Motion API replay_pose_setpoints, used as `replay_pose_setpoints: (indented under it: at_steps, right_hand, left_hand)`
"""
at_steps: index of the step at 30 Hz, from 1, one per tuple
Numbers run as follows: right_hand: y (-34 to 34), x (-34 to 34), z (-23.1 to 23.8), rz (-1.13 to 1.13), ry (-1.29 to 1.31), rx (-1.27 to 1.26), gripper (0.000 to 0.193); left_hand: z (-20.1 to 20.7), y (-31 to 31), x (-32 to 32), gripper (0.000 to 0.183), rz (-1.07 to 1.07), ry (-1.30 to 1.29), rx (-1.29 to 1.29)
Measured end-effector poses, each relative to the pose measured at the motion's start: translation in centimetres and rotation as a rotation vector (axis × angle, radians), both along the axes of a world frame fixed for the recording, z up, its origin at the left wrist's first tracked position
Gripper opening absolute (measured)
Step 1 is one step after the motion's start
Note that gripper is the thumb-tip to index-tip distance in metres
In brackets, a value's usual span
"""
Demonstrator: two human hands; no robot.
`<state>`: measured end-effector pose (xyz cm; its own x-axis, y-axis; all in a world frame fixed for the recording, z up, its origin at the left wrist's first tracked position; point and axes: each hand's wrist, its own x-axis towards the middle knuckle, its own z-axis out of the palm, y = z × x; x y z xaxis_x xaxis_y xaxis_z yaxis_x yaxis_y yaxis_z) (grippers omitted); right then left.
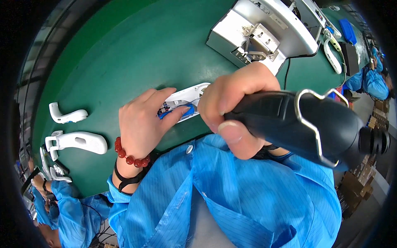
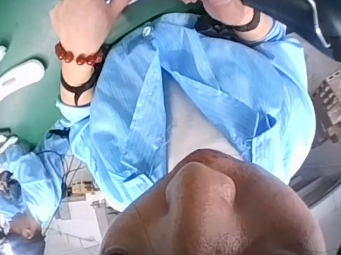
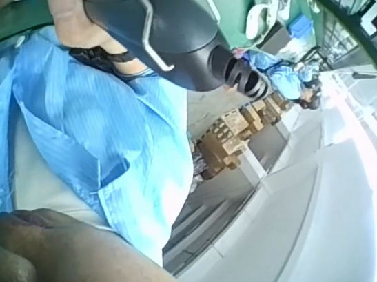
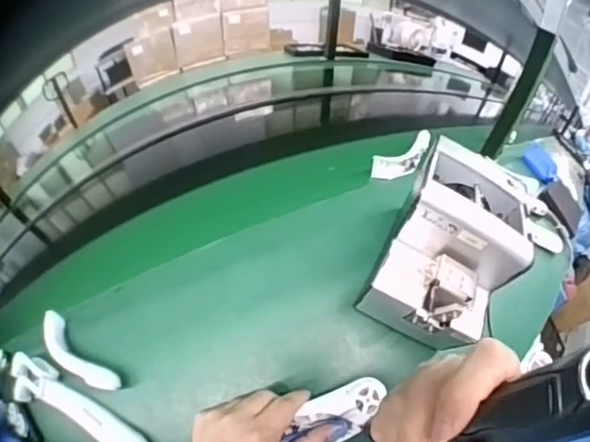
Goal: Assembling the plastic casing and internal wiring of a handheld electronic device using an electric screwdriver on a factory production line.
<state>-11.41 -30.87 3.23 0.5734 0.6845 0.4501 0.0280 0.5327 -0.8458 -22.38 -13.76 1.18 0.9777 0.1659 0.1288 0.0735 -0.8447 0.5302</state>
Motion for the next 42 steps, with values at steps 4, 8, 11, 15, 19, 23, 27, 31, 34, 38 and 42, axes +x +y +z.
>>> replay_pose_setpoints:
  at_steps: [4,8,11,15,19,23,27,31,34,38,42]
  right_hand:
    - [0.0,0.7,0.4,-0.008,0.037,0.012,0.03]
    - [-0.7,1.4,1.1,0.037,-0.009,0.081,0.031]
    - [-1.0,1.0,0.3,0.005,-0.09,0.038,0.031]
    - [-0.8,0.4,-0.4,0.006,-0.078,0.051,0.032]
    - [-0.5,0.3,-0.4,0.021,-0.065,0.041,0.032]
    - [-0.5,0.4,-0.4,0.021,-0.056,0.019,0.032]
    - [-0.7,0.6,0.0,0.025,-0.056,0.005,0.032]
    - [-1.2,0.7,0.0,0.112,0.027,0.049,0.03]
    - [-0.9,0.0,-0.2,0.04,-0.004,-0.007,0.03]
    - [-0.9,-0.3,-0.9,-0.041,-0.064,-0.012,0.033]
    - [-1.1,0.4,-0.7,-0.035,0.058,0.148,0.03]
  left_hand:
    - [-0.1,0.0,0.0,0.033,0.003,-0.013,-0.011]
    - [0.1,0.0,-0.2,0.033,0.006,-0.021,-0.022]
    - [-0.1,-0.2,-0.1,0.033,0.004,-0.018,-0.02]
    - [-0.1,-0.1,-0.1,0.033,-0.008,-0.015,-0.007]
    - [0.0,-0.1,-0.2,0.032,0.002,-0.027,-0.006]
    - [-0.3,0.1,-0.1,0.032,-0.008,-0.035,0.005]
    - [-0.1,0.1,-0.1,0.032,-0.004,-0.025,-0.005]
    - [-0.1,0.0,-0.2,0.032,-0.003,-0.022,-0.001]
    - [-0.2,-0.1,-0.2,0.032,-0.003,-0.016,-0.002]
    - [-0.3,0.0,-0.2,0.032,-0.006,-0.016,0.002]
    - [-0.1,0.0,-0.1,0.032,-0.01,-0.024,0.009]
